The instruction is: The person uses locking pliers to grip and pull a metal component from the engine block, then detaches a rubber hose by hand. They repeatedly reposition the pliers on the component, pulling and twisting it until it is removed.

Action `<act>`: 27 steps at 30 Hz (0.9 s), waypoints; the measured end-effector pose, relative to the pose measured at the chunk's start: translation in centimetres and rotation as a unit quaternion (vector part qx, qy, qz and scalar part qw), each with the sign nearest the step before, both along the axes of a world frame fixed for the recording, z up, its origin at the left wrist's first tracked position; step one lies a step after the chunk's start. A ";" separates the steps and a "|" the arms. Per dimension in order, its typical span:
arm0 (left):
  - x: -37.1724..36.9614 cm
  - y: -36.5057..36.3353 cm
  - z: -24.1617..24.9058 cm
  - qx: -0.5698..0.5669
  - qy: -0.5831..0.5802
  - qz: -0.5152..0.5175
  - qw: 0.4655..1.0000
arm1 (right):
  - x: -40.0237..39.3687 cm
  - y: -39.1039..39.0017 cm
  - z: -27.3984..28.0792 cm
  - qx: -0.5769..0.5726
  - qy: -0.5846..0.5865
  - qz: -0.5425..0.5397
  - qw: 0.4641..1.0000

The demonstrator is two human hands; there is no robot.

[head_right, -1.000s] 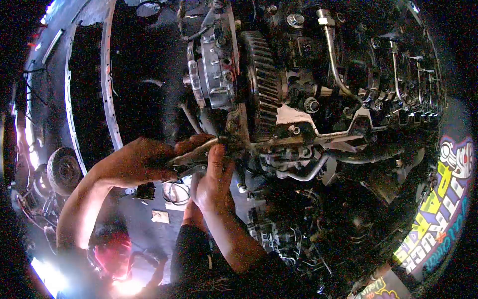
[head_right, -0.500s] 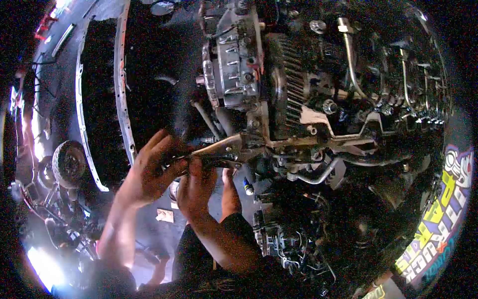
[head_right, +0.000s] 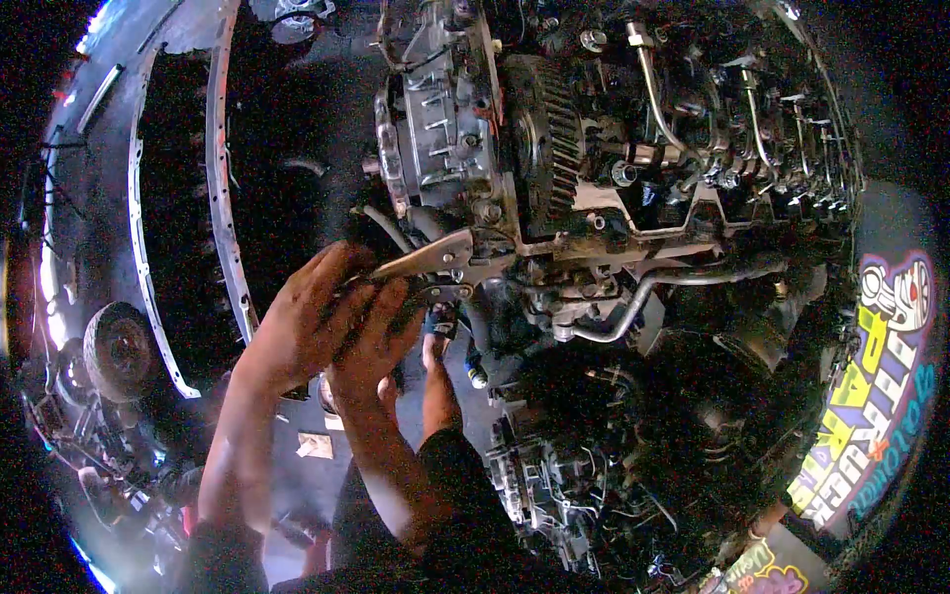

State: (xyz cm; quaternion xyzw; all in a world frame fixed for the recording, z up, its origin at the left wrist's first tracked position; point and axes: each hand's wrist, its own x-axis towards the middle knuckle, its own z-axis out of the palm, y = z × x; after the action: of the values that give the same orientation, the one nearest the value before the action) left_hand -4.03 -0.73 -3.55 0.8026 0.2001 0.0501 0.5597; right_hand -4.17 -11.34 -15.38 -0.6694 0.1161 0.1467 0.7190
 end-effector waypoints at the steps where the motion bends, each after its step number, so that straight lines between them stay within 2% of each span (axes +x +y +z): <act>1: 0.2 0.1 0.3 -0.002 0.005 -0.008 1.000 | 0.5 -0.1 0.6 0.026 -0.001 0.005 1.000; 3: 0.4 0.3 1.0 -0.007 0.018 -0.022 1.000 | 2.1 -0.1 3.2 0.240 0.101 -0.006 0.965; 4: 0.3 0.4 1.1 0.014 0.010 -0.019 1.000 | 3.1 0.2 4.7 0.344 0.150 -0.011 0.927; 7: 0.2 0.5 1.0 0.058 0.008 -0.024 0.998 | 6.2 0.5 8.1 0.370 0.158 0.003 0.916; 10: 0.6 1.2 1.3 0.102 0.001 -0.032 0.994 | 7.0 0.4 8.9 0.364 0.135 0.073 0.919; 11: 0.8 1.6 1.5 0.112 0.005 -0.042 0.993 | 7.0 0.5 8.2 0.407 0.139 0.091 0.898; 18: 3.0 4.3 2.5 0.132 0.015 -0.098 0.986 | 7.4 3.7 8.1 0.482 0.116 0.083 0.865; 19: 2.9 4.6 2.0 0.138 0.002 -0.103 0.985 | 7.3 3.9 7.3 0.500 0.074 0.099 0.857; 23: 3.0 4.6 2.2 0.159 0.020 -0.116 0.980 | 7.2 4.0 7.4 0.516 0.104 0.082 0.846; 26: 2.3 3.7 3.5 0.098 0.029 -0.051 0.993 | 7.2 4.3 8.7 0.513 0.165 0.043 0.841; 27: 1.8 3.2 3.7 0.140 0.001 -0.018 0.990 | 7.3 4.3 9.0 0.507 0.198 0.027 0.838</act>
State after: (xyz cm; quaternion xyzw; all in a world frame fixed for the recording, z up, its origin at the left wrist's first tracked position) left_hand -2.22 2.50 0.11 0.8763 0.1775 0.0667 0.4428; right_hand 3.17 -7.03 -6.43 -0.1705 0.1472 0.3332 0.9155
